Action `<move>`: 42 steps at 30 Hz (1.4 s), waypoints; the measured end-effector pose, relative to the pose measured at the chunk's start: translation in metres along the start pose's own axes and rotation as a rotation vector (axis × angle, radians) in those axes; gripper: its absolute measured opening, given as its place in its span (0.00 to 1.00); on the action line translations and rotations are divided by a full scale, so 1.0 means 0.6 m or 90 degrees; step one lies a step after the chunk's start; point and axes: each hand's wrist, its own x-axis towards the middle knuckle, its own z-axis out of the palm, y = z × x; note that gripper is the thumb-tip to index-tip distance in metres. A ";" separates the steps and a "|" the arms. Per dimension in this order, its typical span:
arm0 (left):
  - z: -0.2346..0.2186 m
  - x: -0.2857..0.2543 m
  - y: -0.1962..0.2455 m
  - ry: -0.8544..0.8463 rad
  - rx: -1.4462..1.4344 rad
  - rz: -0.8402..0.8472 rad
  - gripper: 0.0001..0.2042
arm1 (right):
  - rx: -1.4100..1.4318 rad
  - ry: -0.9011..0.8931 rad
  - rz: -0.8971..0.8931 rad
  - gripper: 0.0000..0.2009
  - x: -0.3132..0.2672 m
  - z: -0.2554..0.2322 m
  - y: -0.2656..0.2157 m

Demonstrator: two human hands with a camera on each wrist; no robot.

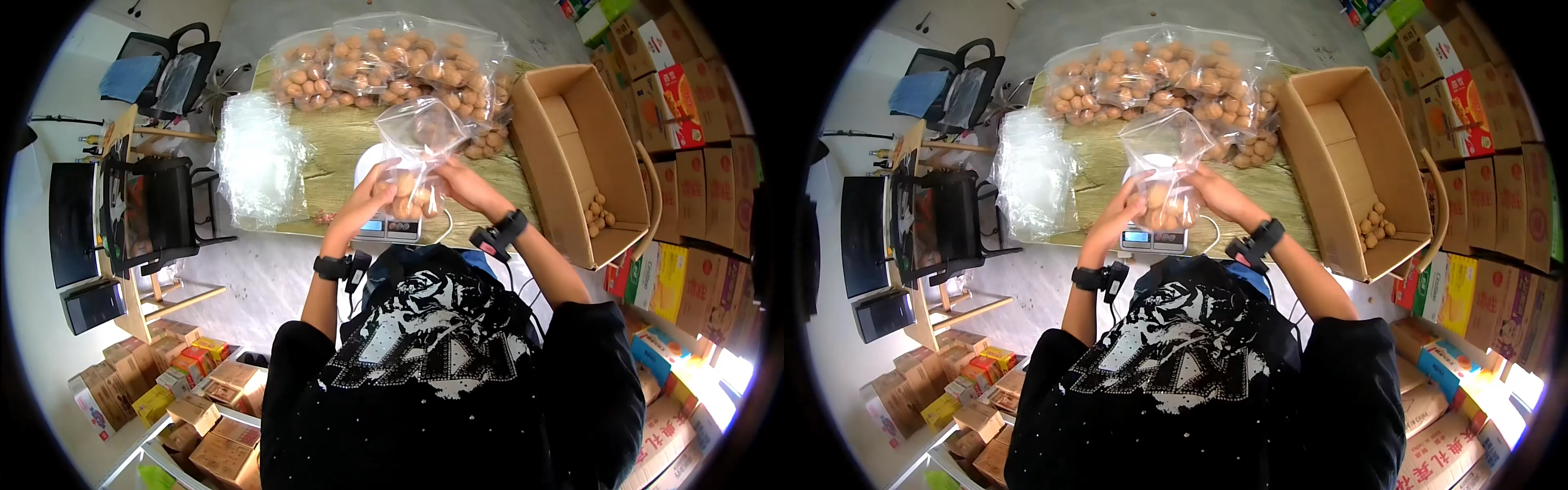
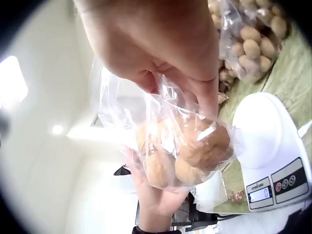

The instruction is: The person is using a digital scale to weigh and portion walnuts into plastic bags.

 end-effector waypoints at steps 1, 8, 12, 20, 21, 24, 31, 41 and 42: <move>-0.015 0.005 -0.018 0.011 -0.010 -0.003 0.27 | 0.051 -0.017 0.002 0.12 0.031 -0.001 0.020; -0.079 0.062 -0.132 0.136 -0.019 -0.022 0.24 | 0.020 0.044 0.079 0.14 0.154 0.006 0.099; -0.072 0.089 -0.160 0.255 0.077 -0.039 0.21 | -0.169 0.112 0.034 0.16 0.176 -0.002 0.108; -0.073 0.088 -0.186 0.294 0.319 0.123 0.17 | -0.437 0.183 -0.110 0.13 0.172 -0.018 0.151; -0.076 0.087 -0.188 0.290 0.326 0.122 0.18 | -0.425 0.188 -0.104 0.12 0.172 -0.018 0.158; -0.086 0.085 -0.190 0.267 0.327 0.090 0.19 | -0.431 0.244 -0.142 0.12 0.168 -0.021 0.165; -0.123 0.031 -0.147 0.211 0.349 0.018 0.25 | -0.414 0.332 -0.210 0.09 0.118 -0.066 0.162; -0.246 -0.137 -0.163 0.262 0.353 -0.085 0.18 | -0.263 0.416 -0.048 0.09 -0.024 -0.134 0.140; -0.246 -0.145 -0.154 0.272 0.359 -0.103 0.16 | -0.259 0.425 -0.041 0.09 -0.030 -0.135 0.142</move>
